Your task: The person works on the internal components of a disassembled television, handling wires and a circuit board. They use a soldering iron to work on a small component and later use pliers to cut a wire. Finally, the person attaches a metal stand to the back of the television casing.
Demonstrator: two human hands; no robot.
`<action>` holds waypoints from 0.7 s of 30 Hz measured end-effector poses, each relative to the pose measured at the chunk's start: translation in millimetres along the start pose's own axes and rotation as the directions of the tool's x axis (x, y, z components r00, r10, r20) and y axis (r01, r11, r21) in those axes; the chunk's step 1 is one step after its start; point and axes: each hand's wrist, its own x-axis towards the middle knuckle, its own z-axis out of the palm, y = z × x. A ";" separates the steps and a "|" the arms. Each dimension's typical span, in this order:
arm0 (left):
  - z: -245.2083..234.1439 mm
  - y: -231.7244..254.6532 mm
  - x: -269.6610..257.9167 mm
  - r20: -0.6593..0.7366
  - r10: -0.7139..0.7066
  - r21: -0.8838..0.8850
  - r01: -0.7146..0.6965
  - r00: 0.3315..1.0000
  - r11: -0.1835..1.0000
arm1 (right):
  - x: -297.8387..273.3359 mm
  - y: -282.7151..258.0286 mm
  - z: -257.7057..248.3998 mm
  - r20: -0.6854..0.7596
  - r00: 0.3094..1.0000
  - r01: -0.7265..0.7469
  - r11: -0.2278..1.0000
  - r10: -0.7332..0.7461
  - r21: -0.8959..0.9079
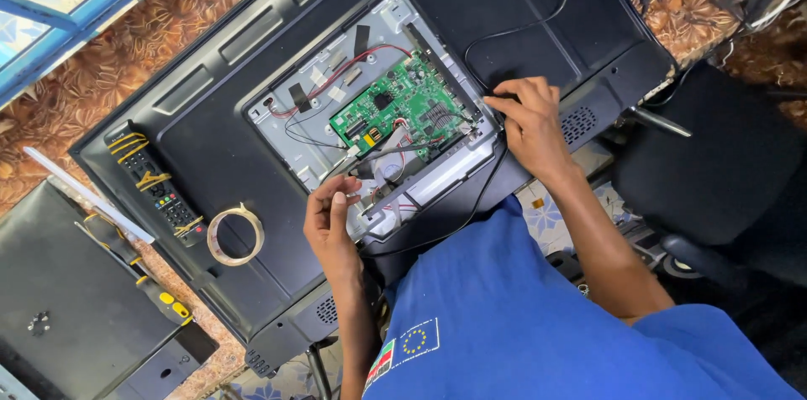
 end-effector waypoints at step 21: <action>9.5 -2.7 -4.3 0.017 -0.028 -0.051 0.029 0.999 0.998 | 10.2 0.2 -5.3 -0.578 0.802 0.101 0.919 0.152 0.382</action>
